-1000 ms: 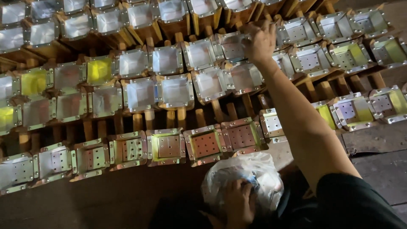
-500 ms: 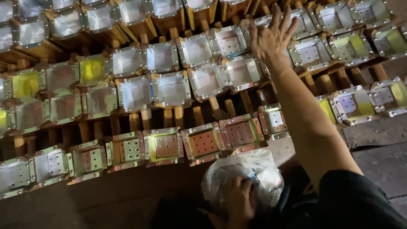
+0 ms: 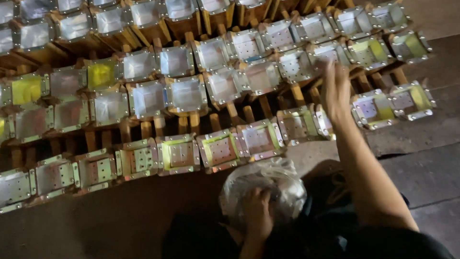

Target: A person sitting on a wooden floor picks small metal plates from a plastic bag and places them into a large grid of wooden frames.

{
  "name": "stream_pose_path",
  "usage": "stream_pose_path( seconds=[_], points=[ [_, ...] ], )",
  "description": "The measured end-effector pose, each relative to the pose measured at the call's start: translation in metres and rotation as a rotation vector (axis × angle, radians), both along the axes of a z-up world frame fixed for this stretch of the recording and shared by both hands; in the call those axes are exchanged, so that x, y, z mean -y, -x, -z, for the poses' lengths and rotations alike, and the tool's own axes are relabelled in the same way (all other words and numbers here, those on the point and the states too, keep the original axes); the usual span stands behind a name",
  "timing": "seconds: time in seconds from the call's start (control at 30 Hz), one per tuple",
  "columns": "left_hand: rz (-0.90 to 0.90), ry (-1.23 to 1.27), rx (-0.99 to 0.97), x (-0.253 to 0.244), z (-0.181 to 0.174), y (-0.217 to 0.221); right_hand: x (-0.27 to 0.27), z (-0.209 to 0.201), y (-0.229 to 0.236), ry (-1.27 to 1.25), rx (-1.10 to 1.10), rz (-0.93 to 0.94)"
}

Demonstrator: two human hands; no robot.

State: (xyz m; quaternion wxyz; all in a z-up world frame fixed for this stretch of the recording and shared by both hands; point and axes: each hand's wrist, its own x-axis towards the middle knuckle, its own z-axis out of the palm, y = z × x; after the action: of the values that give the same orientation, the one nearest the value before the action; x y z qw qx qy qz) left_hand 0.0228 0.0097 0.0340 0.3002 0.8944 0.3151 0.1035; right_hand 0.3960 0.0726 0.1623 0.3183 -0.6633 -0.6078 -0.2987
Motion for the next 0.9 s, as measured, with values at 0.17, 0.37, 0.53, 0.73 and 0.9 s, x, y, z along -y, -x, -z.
stream_pose_path(
  seconds=[0.17,0.37,0.53,0.73,0.9],
  points=[
    [-0.016,0.042,0.126,0.005,0.001,0.006,0.108,-0.022,0.148,0.292,-1.264,0.065],
    [-0.166,-0.108,0.193,0.014,0.013,0.011,0.189,0.004,0.221,0.397,-1.581,0.073],
    [-0.229,-0.093,0.567,0.02,-0.052,0.021,0.191,0.006,0.244,0.436,-1.7,-0.081],
    [-0.319,-0.358,0.745,0.048,-0.147,0.029,0.197,0.013,0.262,0.417,-1.867,-0.703],
    [-0.17,-0.521,0.71,0.058,-0.161,0.021,0.2,-0.011,0.278,0.436,-1.613,-0.756]
  ],
)
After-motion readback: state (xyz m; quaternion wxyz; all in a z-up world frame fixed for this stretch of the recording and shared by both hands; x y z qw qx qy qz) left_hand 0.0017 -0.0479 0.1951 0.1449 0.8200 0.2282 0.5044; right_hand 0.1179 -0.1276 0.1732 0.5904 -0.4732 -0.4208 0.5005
